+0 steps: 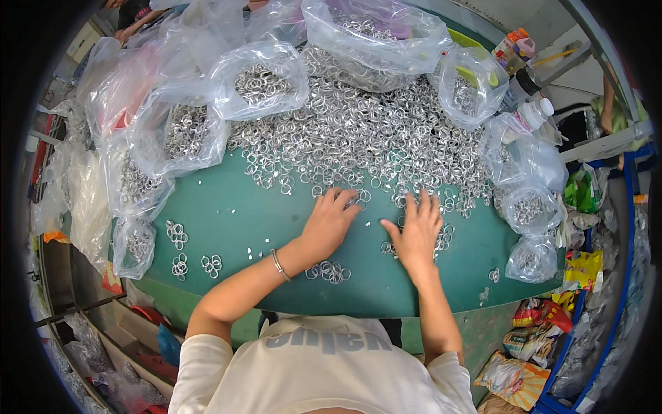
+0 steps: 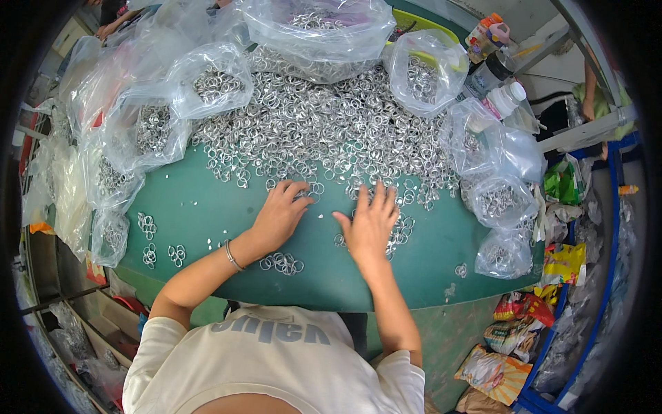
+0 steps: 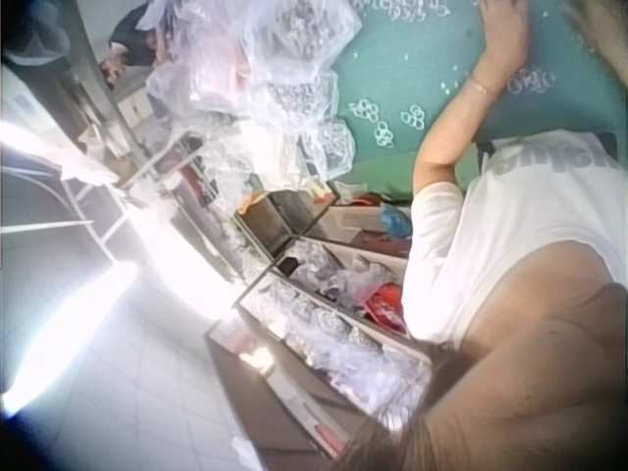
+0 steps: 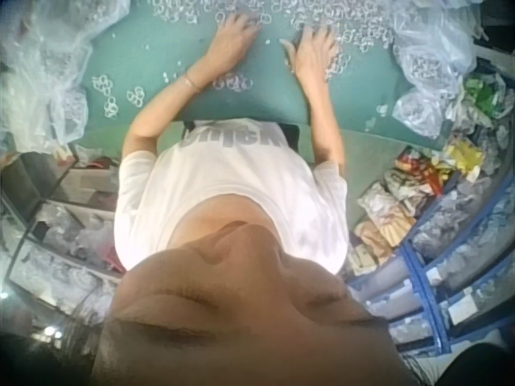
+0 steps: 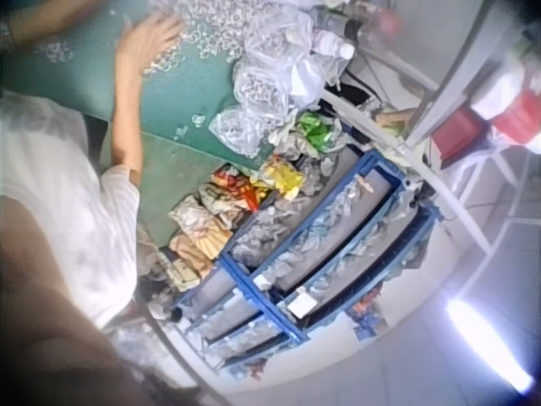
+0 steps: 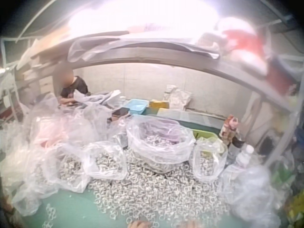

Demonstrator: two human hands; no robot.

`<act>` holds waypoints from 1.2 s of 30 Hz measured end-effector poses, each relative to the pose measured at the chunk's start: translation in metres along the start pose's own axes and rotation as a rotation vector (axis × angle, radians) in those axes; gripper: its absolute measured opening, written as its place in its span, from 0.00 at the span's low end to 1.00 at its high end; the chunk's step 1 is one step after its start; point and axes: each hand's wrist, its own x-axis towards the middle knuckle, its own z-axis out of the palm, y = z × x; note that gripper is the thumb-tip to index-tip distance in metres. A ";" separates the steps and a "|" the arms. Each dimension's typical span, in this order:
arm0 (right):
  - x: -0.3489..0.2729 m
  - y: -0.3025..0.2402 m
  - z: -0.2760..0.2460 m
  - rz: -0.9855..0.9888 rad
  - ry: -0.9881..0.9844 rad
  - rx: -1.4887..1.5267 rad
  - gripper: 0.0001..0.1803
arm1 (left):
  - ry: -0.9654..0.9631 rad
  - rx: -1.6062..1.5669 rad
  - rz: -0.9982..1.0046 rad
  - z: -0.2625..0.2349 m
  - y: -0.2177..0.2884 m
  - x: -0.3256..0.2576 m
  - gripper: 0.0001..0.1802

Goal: The person sorts through a large pile of small metal rings on a green tabletop by hand, picking up individual rings to move them between different piles or into nearby plastic bags.

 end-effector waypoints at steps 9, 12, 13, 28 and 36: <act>-0.030 -0.011 -0.029 -0.463 -0.322 0.244 0.21 | 0.144 -0.294 -0.189 -0.011 -0.006 0.009 0.13; -0.028 0.001 -0.038 -0.424 -0.298 0.419 0.13 | 0.199 -0.176 -0.175 -0.018 -0.001 0.013 0.13; -0.026 0.003 -0.038 -0.364 -0.189 0.422 0.12 | 0.214 -0.101 -0.159 -0.019 0.001 0.015 0.13; 0.000 0.020 -0.026 -0.060 0.154 0.321 0.09 | 0.100 0.037 -0.066 0.001 -0.002 0.042 0.12; 0.011 -0.013 -0.004 -0.219 0.041 0.219 0.08 | -0.014 0.021 0.005 -0.003 0.025 0.021 0.17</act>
